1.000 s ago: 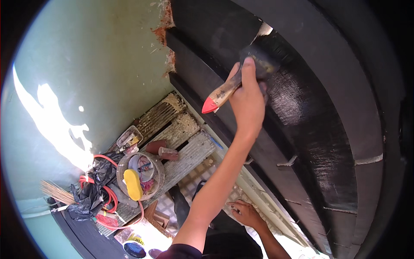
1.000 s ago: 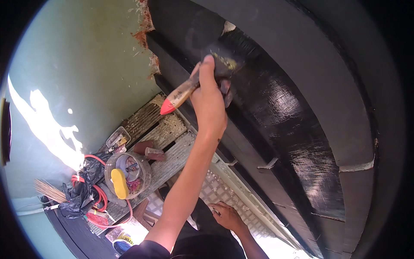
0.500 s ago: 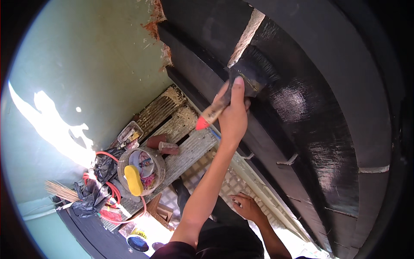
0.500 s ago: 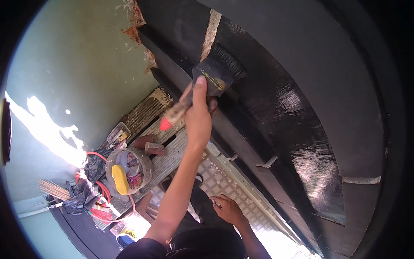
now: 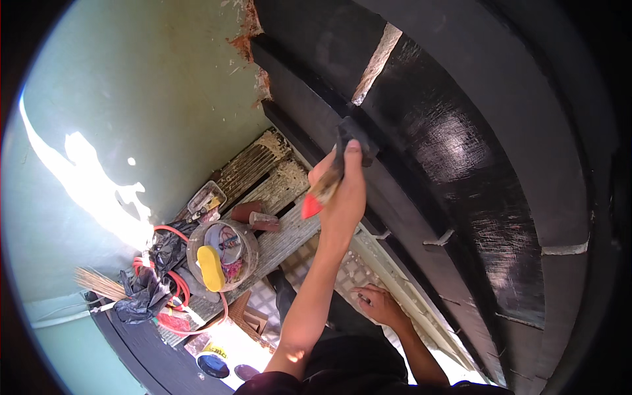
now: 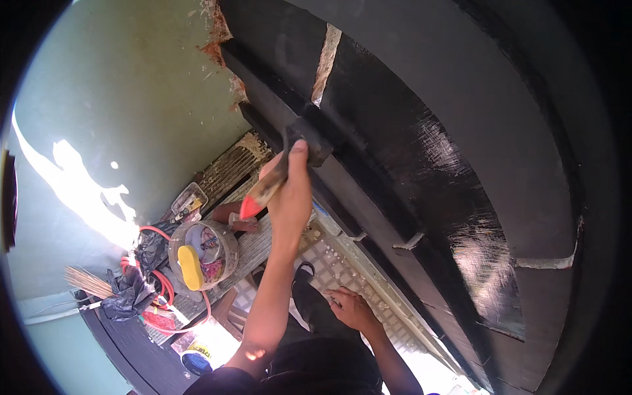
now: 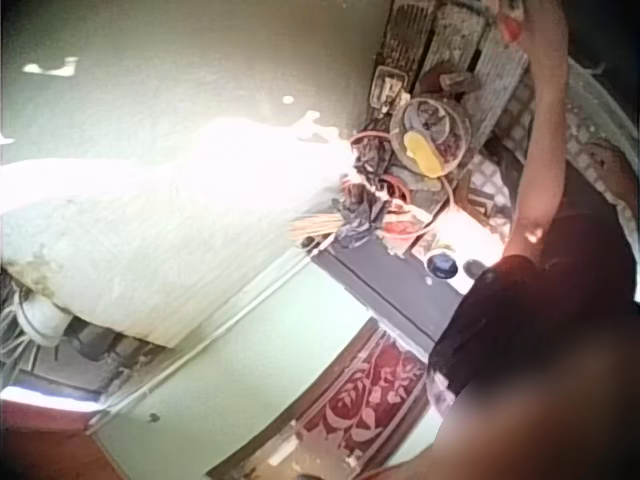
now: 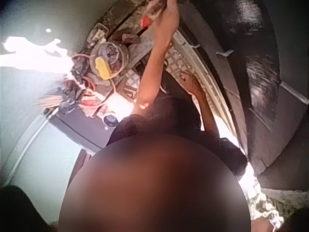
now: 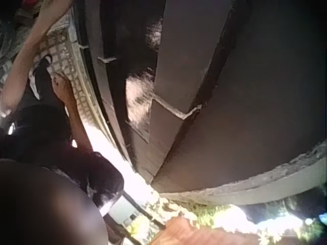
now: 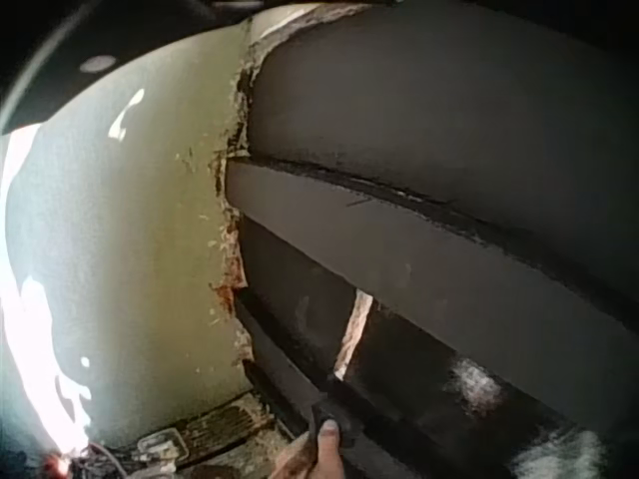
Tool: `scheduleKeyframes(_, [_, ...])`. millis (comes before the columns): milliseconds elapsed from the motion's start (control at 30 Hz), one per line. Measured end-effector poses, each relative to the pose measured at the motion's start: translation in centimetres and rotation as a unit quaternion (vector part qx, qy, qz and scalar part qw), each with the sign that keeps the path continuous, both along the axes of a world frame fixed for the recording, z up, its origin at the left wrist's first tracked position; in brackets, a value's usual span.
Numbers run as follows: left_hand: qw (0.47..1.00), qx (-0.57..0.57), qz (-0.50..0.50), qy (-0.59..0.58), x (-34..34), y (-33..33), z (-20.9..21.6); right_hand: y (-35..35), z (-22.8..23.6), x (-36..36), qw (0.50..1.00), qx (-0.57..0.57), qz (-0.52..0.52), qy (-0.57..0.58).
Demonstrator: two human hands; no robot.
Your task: Apply black paint to a surface using a paintbrush.
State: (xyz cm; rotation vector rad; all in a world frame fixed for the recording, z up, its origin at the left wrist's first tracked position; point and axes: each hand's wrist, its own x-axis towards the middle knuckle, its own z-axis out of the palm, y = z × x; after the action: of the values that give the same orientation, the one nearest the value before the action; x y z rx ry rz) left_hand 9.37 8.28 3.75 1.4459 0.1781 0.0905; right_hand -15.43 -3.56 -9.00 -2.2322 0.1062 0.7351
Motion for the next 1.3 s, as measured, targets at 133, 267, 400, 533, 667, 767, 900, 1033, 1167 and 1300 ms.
scheduleKeyframes(133, [0.978, 0.175, 0.032, -0.106, -0.1, -1.8, 1.2, -0.8, -0.1, -0.6, 1.0, -0.014, -0.009, -0.004])
scheduleKeyframes(267, [0.969, 0.187, 0.049, -0.154, -0.7, -5.3, 3.2, -1.3, 0.3, -0.9, 0.999, -0.005, -0.017, -0.038])
scheduleKeyframes(400, [0.977, 0.135, 0.021, -0.164, -0.4, -4.9, 2.8, -1.1, 0.6, -0.9, 0.999, 0.002, -0.034, -0.04])
scheduleKeyframes(533, [0.989, -0.121, -0.084, -0.002, -2.0, -4.3, 4.5, -1.3, -0.1, -1.2, 0.999, -0.01, -0.014, -0.041])
scheduleKeyframes(667, [0.999, -0.049, -0.006, 0.0, -2.6, -3.0, 2.7, -1.0, -0.3, -0.9, 0.998, -0.004, -0.03, -0.053])
scheduleKeyframes(767, [0.986, 0.143, -0.015, -0.08, -0.6, -2.5, 1.5, -1.1, -0.4, -1.0, 0.998, -0.001, -0.036, -0.049])
scheduleKeyframes(900, [0.947, 0.235, 0.029, -0.216, 0.1, -4.8, 1.6, -1.0, 0.2, -0.6, 0.999, 0.004, -0.04, -0.009])
scheduleKeyframes(1033, [0.994, -0.082, -0.068, -0.02, -0.7, -3.7, 2.9, -0.9, 0.6, -0.3, 0.999, 0.006, -0.033, -0.018])
scheduleKeyframes(1167, [0.994, -0.099, 0.043, 0.033, -0.1, -1.9, 2.0, -1.4, 0.4, -0.5, 0.999, 0.004, -0.042, -0.027])
scheduleKeyframes(1300, [0.999, -0.052, -0.009, 0.009, 1.9, -2.2, 2.4, -1.4, 0.5, -0.5, 0.998, 0.018, -0.042, -0.035])
